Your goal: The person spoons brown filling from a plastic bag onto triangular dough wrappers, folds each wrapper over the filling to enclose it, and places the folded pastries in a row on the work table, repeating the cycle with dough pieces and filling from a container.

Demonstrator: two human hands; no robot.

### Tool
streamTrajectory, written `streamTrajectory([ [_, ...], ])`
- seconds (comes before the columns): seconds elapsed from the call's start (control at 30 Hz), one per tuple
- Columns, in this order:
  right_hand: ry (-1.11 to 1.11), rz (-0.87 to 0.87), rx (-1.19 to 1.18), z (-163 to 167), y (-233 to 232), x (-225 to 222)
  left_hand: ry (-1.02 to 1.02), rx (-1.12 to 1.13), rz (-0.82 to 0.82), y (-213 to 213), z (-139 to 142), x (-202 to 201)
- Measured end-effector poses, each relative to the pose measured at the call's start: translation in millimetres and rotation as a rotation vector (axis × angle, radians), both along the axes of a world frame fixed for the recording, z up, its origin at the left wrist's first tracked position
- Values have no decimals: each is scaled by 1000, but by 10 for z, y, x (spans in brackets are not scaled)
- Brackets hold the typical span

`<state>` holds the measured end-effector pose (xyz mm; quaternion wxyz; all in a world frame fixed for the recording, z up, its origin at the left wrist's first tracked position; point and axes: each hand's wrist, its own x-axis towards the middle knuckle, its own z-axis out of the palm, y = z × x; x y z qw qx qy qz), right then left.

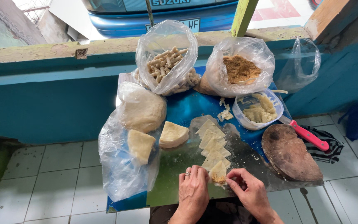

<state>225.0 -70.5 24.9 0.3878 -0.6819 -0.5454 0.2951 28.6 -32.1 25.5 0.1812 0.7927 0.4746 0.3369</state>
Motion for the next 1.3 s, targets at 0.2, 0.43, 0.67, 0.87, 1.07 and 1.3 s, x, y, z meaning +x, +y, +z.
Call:
streamTrajectory([
  [0.2,94,24,11,-79,-29,42,-93,-3,-77,13,-41,26],
  [0.43,-19,71,85,-81,-51,63,-90,179,-288,56,26,-1],
  [0.67,-292,287,370,94,40,24,-36,102,-452,194,77,-122],
  [0.87,-469,282,503,102,73,-73,-42,44,-404,254,28,-8],
  [1.07,-340,283,462,13,67,-67,-177,-19,-341,145,-6,-12],
  [1.3,-246,300,284,69,-57,-44,-200,-26,-305,-87,-59,17],
])
